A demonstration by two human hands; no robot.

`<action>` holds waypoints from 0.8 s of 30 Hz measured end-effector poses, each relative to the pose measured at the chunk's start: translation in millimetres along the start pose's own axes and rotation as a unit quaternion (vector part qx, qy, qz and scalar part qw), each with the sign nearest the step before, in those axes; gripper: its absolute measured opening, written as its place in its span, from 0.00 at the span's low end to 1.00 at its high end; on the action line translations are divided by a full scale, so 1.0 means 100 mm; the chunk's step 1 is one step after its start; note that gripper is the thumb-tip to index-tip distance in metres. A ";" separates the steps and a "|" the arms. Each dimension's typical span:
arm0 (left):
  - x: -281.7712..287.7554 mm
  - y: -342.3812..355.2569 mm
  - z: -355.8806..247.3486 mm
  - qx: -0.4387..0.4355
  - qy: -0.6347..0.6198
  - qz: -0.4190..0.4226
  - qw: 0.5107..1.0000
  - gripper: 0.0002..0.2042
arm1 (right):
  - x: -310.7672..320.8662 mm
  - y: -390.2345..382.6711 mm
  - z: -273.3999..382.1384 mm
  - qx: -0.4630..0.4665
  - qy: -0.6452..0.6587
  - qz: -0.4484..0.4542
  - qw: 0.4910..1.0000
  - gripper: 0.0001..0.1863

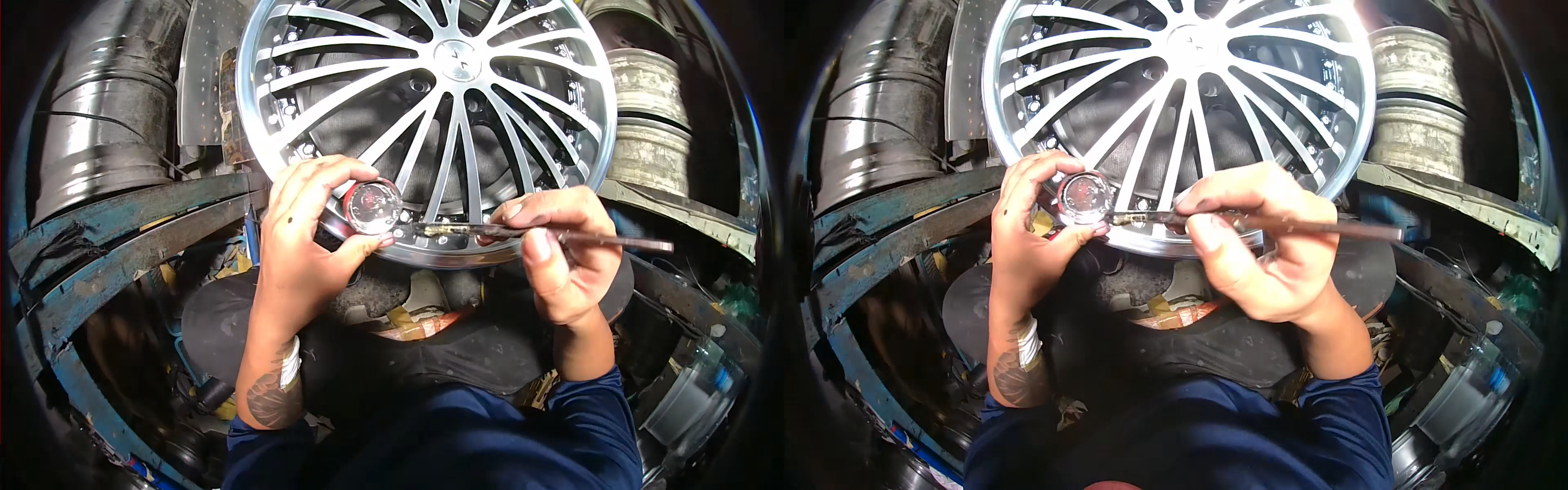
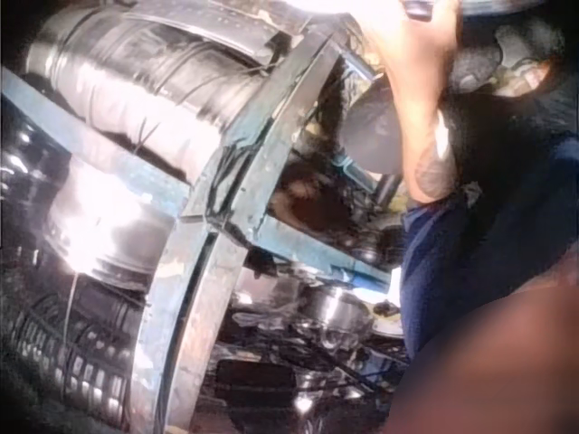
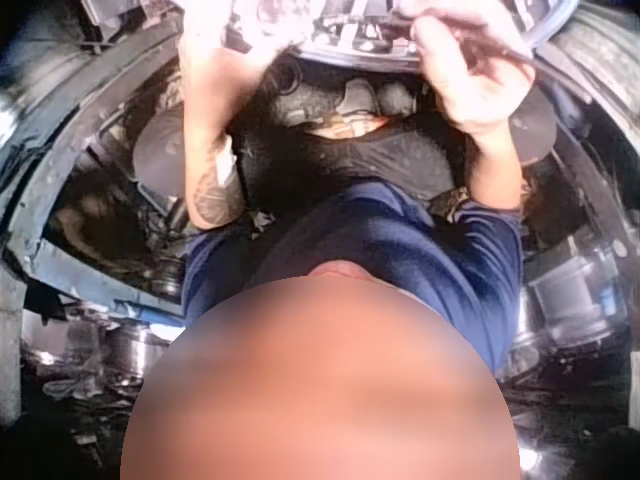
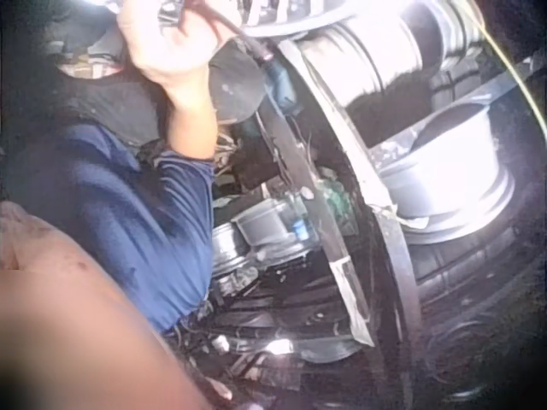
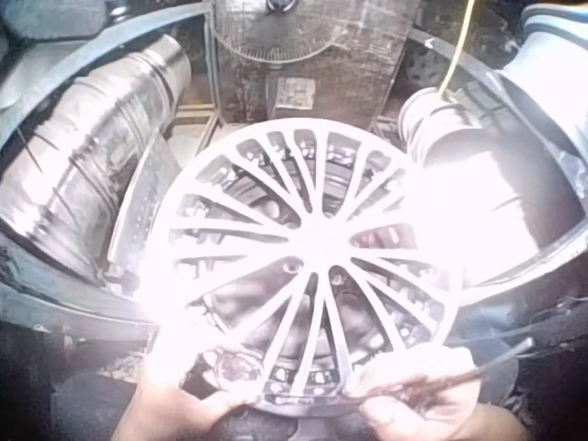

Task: The person paints the details of a chrome car rim using a fine brush and a small container of silver paint.

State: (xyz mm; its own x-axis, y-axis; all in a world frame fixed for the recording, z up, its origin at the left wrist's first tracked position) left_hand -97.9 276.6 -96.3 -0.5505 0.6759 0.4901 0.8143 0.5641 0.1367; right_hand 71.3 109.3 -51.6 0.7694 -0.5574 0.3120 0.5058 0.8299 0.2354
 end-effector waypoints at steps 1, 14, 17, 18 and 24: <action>-0.01 0.00 -0.01 -0.018 0.013 0.005 1.000 0.28 | -0.03 0.01 0.02 0.021 -0.026 -0.001 0.999 0.06; -0.04 -0.01 0.01 -0.040 -0.016 0.009 0.999 0.24 | -0.21 0.02 -0.11 0.030 -0.059 0.028 0.997 0.05; -0.05 -0.01 0.02 -0.060 -0.025 0.006 0.998 0.24 | -0.24 -0.01 -0.14 0.025 -0.054 0.018 0.998 0.05; -0.05 -0.01 0.02 -0.060 -0.025 0.005 0.998 0.24 | -0.25 -0.02 -0.14 0.016 -0.046 0.007 0.999 0.05; -0.04 -0.02 0.02 -0.076 -0.004 -0.001 0.997 0.24 | -0.23 -0.01 -0.13 0.020 -0.079 0.011 0.997 0.05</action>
State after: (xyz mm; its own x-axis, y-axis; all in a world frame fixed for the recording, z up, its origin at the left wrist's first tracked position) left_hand -97.9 274.2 -100.3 -0.5533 0.6785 0.4833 0.8312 0.4875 0.2672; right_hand 58.2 121.3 -70.7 0.7074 -0.5382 0.4581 0.4712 0.8422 0.2620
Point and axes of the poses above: each hand's wrist, its own y-axis towards the middle knuckle, its own x-axis out of the back of the hand, z = x × y, the point moved 2 cm from there along y, towards the middle knuckle, and after that the axes turned 7 degrees about -y, right-handed, at the moved point
